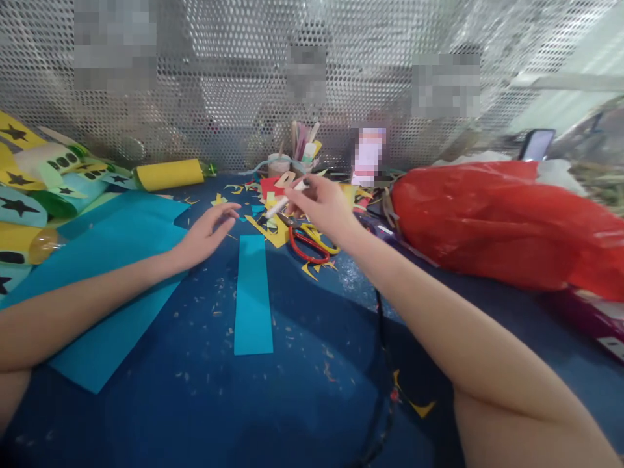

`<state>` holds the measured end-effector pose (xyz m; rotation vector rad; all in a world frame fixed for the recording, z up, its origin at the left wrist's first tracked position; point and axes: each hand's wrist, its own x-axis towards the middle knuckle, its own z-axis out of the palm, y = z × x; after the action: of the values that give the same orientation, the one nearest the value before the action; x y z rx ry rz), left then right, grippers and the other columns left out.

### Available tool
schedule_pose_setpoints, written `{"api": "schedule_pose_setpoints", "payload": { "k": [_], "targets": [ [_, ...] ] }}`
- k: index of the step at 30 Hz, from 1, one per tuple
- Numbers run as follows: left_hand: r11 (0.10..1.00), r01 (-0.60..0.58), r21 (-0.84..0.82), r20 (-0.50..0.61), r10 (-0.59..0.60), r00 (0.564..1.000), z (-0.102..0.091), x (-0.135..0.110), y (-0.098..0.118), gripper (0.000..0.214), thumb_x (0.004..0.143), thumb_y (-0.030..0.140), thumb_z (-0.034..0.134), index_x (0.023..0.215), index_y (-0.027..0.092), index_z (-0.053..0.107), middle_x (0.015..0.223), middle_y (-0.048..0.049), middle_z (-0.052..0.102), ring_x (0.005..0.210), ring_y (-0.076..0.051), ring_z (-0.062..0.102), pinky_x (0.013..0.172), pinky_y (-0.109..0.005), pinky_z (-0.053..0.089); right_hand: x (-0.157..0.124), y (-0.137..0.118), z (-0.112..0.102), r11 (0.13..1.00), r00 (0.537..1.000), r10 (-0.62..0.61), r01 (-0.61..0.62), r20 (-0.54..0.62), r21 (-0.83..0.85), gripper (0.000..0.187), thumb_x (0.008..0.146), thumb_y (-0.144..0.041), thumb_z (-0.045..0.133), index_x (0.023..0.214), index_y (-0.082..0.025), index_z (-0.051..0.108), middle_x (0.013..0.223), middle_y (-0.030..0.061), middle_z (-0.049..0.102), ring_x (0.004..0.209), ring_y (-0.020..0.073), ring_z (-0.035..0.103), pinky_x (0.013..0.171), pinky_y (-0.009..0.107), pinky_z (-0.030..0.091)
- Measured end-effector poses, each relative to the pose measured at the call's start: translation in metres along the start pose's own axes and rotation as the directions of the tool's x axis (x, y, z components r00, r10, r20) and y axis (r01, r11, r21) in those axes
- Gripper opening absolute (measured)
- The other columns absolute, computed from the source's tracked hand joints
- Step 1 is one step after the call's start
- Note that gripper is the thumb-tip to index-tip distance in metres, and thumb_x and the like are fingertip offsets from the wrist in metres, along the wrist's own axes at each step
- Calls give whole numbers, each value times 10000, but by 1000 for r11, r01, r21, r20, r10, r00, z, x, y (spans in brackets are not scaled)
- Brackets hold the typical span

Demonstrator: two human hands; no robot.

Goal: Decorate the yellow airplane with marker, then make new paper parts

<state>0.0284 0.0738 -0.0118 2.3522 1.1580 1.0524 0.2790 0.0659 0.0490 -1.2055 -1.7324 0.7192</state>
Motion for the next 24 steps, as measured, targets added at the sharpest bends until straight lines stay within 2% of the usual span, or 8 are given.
{"api": "schedule_pose_setpoints", "payload": {
  "k": [2, 5, 7, 9, 11, 13, 20, 24],
  "targets": [
    [1000, -2, -5, 8, 2, 1000, -2, -1, 3, 397, 1011, 400, 317, 1273, 198, 535, 1191, -79, 635, 1153, -188, 556, 1027, -340, 415, -10, 2, 24, 966, 999, 12, -23, 41, 257, 220, 865, -425, 597, 840, -225, 509, 617, -6, 613, 582, 136, 592, 620, 305, 502],
    [1000, -31, 0, 77, 31, 997, -5, -2, 9, 480, 1029, 421, 208, 1122, 209, 628, 1063, -51, 677, 1056, -190, 584, 980, -340, 428, -23, 9, 49, 904, 999, 26, -38, 33, 426, 272, 831, -463, 644, 823, -229, 506, 606, -29, 601, 576, 110, 560, 598, 272, 477],
    [996, -74, 49, 127, 68, 990, -5, -2, 10, 505, 1019, 458, 231, 980, 192, 657, 909, -56, 679, 917, -204, 594, 888, -351, 460, -28, 14, 56, 854, 996, 86, -87, 26, 513, 295, 790, -467, 689, 811, -230, 514, 608, -45, 587, 581, 101, 550, 589, 258, 462],
    [985, -140, 104, 156, 123, 980, -2, -2, 8, 462, 1005, 473, 297, 944, 177, 647, 864, -69, 671, 864, -216, 586, 839, -365, 468, -29, 18, 57, 790, 983, 170, -180, 72, 586, 322, 739, -465, 731, 795, -225, 524, 597, -58, 570, 560, 90, 528, 562, 243, 442],
    [972, -202, 123, 178, 179, 968, 2, -3, 6, 397, 1003, 444, 330, 998, 178, 626, 938, -83, 679, 904, -223, 591, 845, -373, 470, -29, 22, 56, 747, 958, 223, -285, 178, 601, 350, 708, -487, 744, 787, -214, 540, 576, -61, 562, 523, 83, 497, 524, 235, 414],
    [962, -246, 118, 205, 219, 954, 5, -4, 5, 343, 1004, 414, 346, 1035, 192, 606, 999, -85, 679, 949, -223, 599, 858, -373, 475, -29, 23, 55, 746, 939, 220, -337, 265, 574, 373, 711, -526, 727, 781, -205, 550, 556, -62, 559, 497, 80, 478, 501, 231, 389],
    [913, -391, 120, 263, 350, 899, 7, -4, 8, 350, 1010, 432, 337, 992, 195, 594, 955, -83, 680, 897, -219, 620, 839, -389, 487, -35, 20, 58, 880, 930, 53, -216, 363, 424, 336, 770, -486, 712, 821, -203, 538, 609, -47, 622, 555, 88, 528, 567, 234, 417],
    [886, -437, 153, 277, 386, 880, 8, -3, 7, 436, 1019, 461, 278, 886, 190, 594, 838, -73, 655, 804, -207, 597, 778, -360, 468, -37, 20, 57, 878, 917, 35, -218, 398, 426, 308, 827, -482, 656, 843, -208, 517, 686, -22, 669, 610, 97, 575, 607, 240, 448]
  ]
}}
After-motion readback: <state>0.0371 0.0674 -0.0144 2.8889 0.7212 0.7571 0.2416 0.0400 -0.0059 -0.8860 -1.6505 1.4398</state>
